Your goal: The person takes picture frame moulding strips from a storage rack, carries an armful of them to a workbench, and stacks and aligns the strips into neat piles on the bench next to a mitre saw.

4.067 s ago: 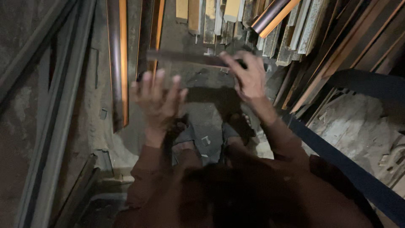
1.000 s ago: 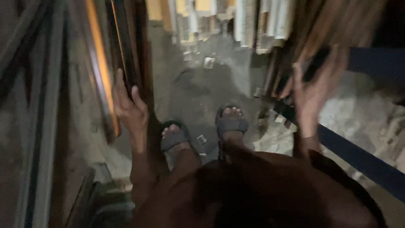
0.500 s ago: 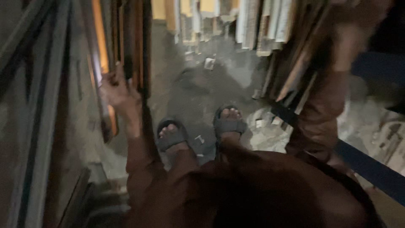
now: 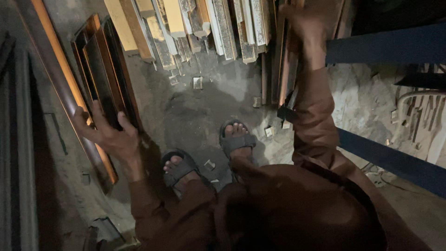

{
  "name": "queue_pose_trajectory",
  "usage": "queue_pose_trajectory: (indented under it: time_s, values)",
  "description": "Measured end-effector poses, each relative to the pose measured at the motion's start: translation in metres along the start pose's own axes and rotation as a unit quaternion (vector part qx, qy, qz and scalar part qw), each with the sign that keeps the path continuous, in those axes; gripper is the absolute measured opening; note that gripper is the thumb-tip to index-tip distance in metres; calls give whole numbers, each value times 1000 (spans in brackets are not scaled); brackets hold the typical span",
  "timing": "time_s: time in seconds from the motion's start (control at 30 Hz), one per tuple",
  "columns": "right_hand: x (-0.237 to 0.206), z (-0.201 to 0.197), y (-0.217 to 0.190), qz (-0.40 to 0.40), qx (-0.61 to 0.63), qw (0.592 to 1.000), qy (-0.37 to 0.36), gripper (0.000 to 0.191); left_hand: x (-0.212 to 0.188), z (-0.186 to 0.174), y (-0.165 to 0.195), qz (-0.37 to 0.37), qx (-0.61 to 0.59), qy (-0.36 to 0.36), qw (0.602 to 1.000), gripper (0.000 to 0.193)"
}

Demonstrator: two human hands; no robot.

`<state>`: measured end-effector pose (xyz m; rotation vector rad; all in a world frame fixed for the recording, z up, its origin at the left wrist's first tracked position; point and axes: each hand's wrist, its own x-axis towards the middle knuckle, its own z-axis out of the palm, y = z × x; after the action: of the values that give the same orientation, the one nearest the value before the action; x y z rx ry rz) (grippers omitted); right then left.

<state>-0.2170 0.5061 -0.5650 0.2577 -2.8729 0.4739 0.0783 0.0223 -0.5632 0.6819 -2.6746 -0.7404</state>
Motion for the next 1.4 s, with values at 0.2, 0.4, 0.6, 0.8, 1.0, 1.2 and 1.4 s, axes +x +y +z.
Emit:
queue_pose_trajectory:
  time_s: [0.2,0.4,0.6,0.8,1.0,1.2,1.4]
  values:
    - [-3,6,19,-26,18,999,41,50,8,4,43,53,-53,-26,997,60]
    - [-14,28,10,4,-64,997,49,39,10,-3,82,117,-99,-64,986,71]
    - [-6,23,10,80,-48,994,54,30,9,0,107,147,-124,-89,977,72]
    - [-12,-37,-44,-59,6,994,89,27,4,-2,107,130,-108,-117,979,76]
    - [-42,-55,-169,-328,-30,932,-153,22,6,-13,115,244,41,-14,969,74]
    - [-78,-40,-211,-232,268,890,-289,36,-12,-11,77,75,-121,-318,937,41]
    - [-100,-66,-119,-77,10,994,-74,84,-24,-9,-3,-48,-39,-85,995,38]
